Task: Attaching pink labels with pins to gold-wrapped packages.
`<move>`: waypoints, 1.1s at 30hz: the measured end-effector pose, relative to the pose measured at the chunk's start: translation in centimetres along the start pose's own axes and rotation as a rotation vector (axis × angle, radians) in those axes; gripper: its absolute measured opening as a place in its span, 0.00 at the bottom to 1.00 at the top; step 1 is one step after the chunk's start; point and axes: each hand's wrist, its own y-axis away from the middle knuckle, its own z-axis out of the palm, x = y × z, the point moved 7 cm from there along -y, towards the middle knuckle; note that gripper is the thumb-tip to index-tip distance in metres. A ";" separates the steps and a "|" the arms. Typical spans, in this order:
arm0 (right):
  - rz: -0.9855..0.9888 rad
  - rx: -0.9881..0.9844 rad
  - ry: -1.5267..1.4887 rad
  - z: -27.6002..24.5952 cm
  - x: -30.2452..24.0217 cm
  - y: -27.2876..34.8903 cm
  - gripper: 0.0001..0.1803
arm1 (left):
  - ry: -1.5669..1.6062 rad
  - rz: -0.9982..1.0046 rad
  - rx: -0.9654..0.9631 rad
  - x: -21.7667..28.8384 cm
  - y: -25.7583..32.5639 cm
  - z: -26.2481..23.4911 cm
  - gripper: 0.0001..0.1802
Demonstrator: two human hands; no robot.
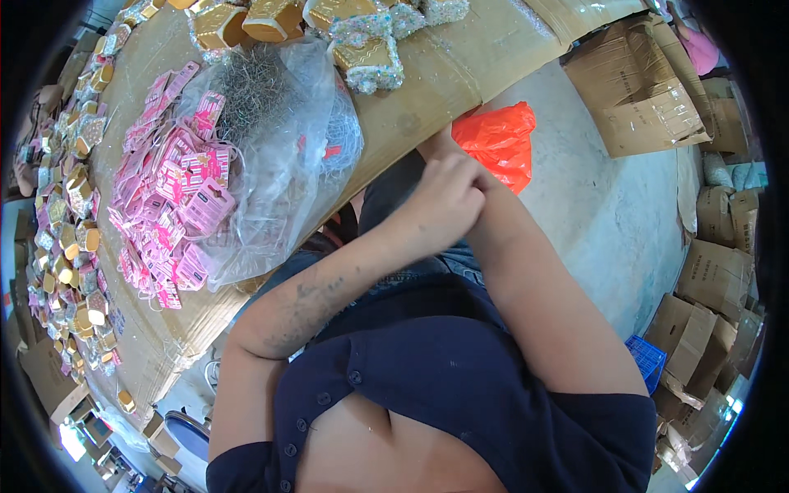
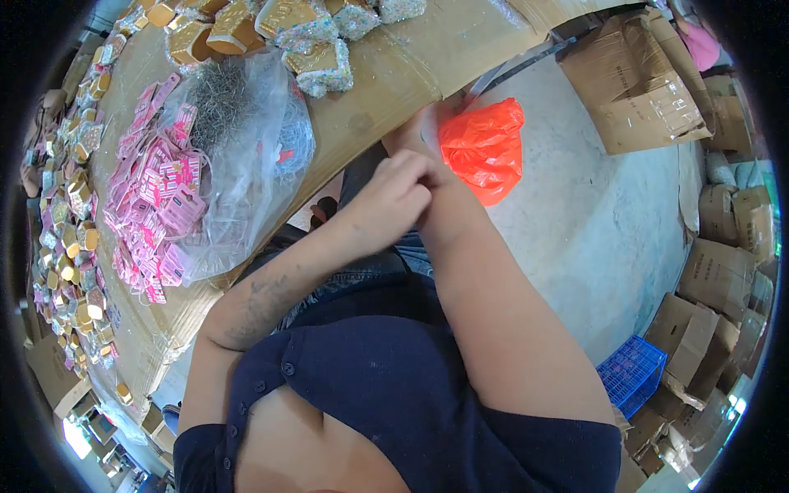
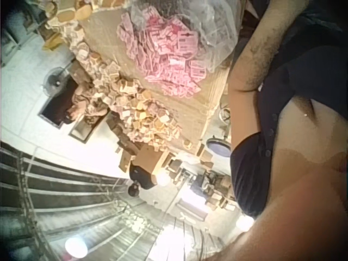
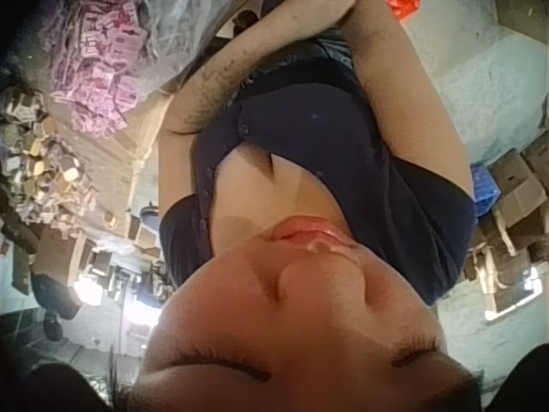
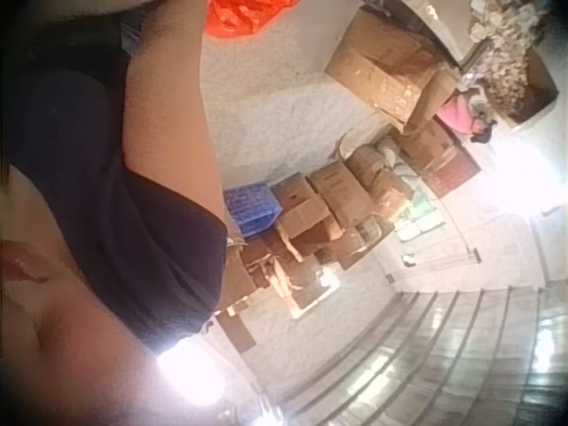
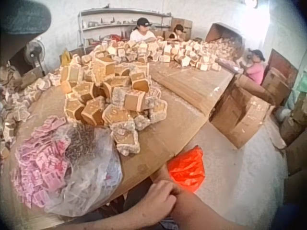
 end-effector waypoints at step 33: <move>0.016 -0.018 0.132 1.2 -0.8 1.7 0.37 | 0.030 -0.038 0.028 -1.9 1.1 -0.7 0.11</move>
